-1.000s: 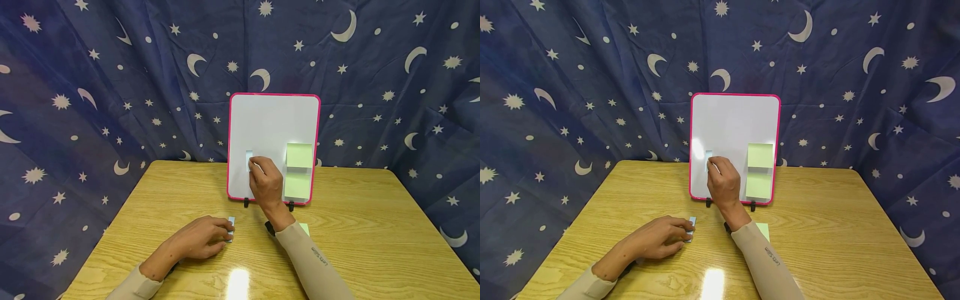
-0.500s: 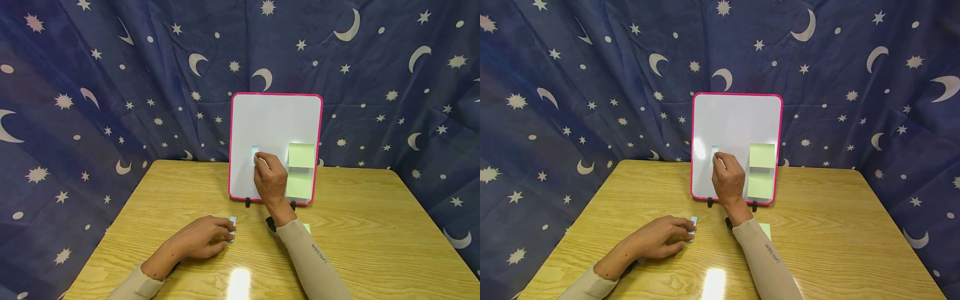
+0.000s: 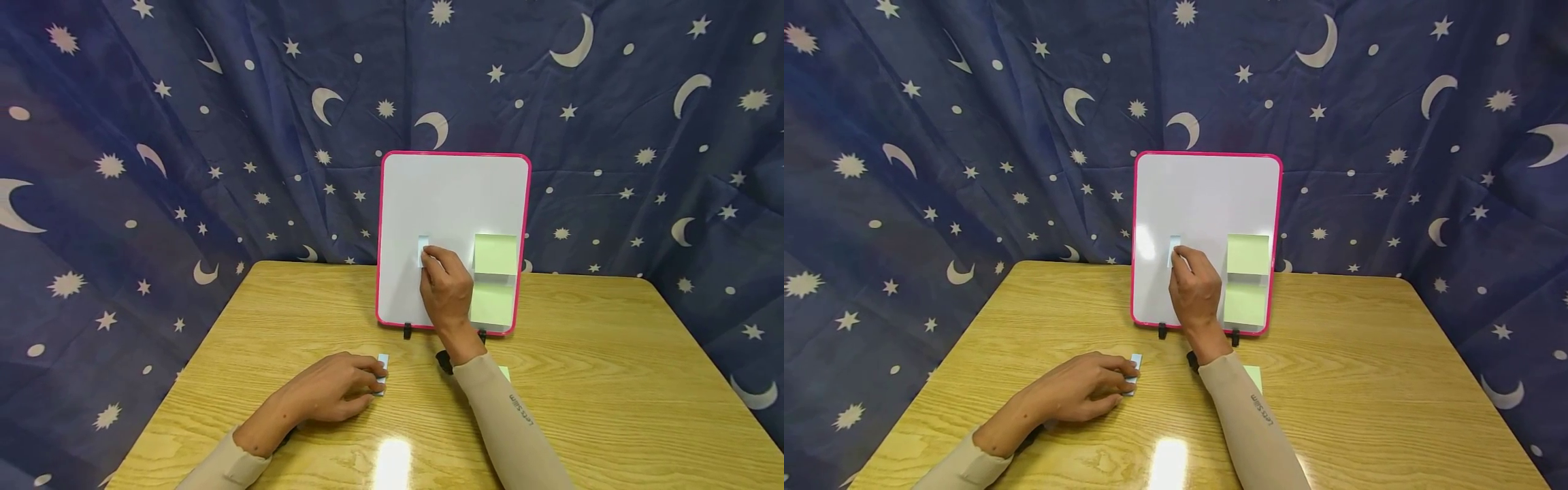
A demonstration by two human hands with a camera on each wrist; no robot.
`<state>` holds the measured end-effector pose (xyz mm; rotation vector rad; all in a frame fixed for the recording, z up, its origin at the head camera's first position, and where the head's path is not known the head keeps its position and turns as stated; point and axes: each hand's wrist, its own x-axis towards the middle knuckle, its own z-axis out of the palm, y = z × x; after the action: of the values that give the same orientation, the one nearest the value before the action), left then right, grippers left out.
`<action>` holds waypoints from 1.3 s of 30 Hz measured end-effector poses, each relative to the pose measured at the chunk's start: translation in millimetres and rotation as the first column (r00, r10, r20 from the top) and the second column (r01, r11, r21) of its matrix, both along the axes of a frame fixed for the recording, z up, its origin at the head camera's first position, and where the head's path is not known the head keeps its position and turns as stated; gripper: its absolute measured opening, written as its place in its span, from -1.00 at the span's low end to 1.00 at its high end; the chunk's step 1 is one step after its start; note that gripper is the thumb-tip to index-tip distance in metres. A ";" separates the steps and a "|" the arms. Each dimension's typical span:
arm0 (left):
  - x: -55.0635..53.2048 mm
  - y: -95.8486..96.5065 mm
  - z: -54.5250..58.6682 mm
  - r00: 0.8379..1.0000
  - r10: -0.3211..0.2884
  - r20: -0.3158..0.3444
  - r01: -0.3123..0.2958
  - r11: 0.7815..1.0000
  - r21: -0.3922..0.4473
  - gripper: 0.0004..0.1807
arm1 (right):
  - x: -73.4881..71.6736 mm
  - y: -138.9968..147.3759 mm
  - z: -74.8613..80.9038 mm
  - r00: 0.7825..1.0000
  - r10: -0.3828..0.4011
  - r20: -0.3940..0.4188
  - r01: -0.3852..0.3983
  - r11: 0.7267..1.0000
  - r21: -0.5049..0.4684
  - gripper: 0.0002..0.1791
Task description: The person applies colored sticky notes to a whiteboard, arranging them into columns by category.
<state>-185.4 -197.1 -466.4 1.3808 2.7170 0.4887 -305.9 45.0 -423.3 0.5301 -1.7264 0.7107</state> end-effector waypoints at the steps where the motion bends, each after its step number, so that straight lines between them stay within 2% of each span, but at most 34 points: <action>1: 0.0 -0.2 0.1 1.000 0.002 0.003 -0.002 1.000 -0.002 -0.72 | -0.8 -0.1 -0.4 1.000 0.001 0.003 -0.001 1.000 -0.001 -0.84; 18: -0.7 -1.4 0.9 1.000 -0.009 0.014 0.009 1.000 0.007 -0.72 | -14.5 0.6 -2.9 1.000 0.004 0.019 -0.003 0.999 -0.041 -0.88; 27: -1.6 -0.6 -1.8 0.999 -0.034 -0.032 0.034 0.999 0.018 -0.73 | -18.4 -0.4 -2.6 1.000 -0.013 0.011 0.013 0.999 -0.038 -0.88; 39: -0.2 0.2 -0.4 1.000 -0.014 -0.004 0.014 1.000 0.011 -0.74 | -20.4 2.7 -6.3 0.999 -0.007 0.037 0.008 0.999 -0.038 -0.86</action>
<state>-185.6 -196.9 -466.8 1.4035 2.7097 0.5020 -326.3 47.7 -429.7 0.4863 -1.7450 0.7510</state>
